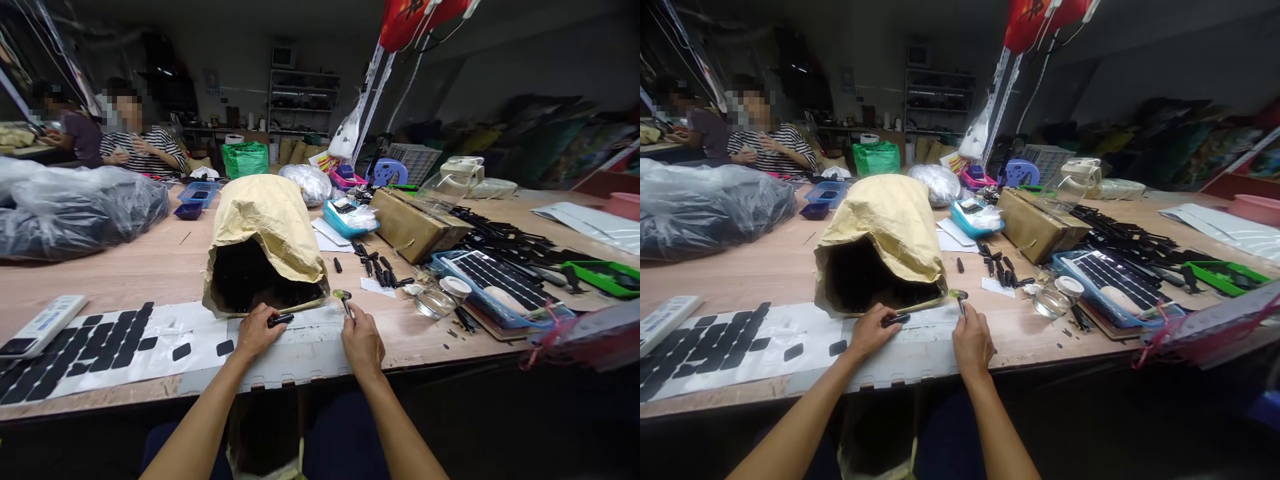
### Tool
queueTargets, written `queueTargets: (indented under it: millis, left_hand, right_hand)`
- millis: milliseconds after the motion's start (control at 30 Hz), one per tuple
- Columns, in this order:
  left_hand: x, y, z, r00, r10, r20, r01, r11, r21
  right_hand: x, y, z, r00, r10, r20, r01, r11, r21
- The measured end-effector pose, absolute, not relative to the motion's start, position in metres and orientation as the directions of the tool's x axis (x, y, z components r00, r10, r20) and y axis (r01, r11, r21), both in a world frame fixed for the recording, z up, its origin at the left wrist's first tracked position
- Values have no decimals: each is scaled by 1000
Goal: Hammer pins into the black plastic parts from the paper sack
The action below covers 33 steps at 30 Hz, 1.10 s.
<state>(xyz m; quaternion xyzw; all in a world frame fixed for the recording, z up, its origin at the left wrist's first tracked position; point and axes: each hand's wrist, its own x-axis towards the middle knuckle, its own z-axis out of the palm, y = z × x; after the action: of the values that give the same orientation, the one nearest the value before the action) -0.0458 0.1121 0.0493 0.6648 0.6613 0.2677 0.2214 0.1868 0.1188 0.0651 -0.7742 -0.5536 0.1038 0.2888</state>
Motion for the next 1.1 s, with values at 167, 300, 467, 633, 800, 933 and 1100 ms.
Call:
queueTargets:
  millis: [167, 300, 467, 633, 800, 933, 1100]
  left_hand:
    - [-46, 114, 47, -21, 998, 61, 763, -24, 646]
    - [-46, 114, 46, -26, 998, 57, 757, -17, 653]
    - [-46, 113, 46, -17, 998, 65, 739, -31, 673]
    - [-47, 113, 47, -9, 998, 61, 741, -34, 671]
    - [-49, 111, 48, -8, 998, 60, 732, -35, 680]
    - [-50, 111, 46, -5, 997, 75, 723, -48, 689]
    - [-50, 113, 43, -18, 997, 75, 721, -39, 692]
  right_hand:
    - [194, 156, 62, 355, 935, 13, 869, -325, -372]
    - [188, 180, 54, 336, 940, 57, 907, -307, -289]
    - [183, 193, 38, 208, 953, 219, 976, -188, -107]
    - [183, 193, 32, 193, 946, 262, 981, -182, -65]
    - [181, 193, 34, 215, 947, 237, 976, -201, -79]
    - [181, 195, 31, 215, 947, 237, 976, -202, -80]
    - [182, 196, 27, 201, 945, 258, 979, -188, -75]
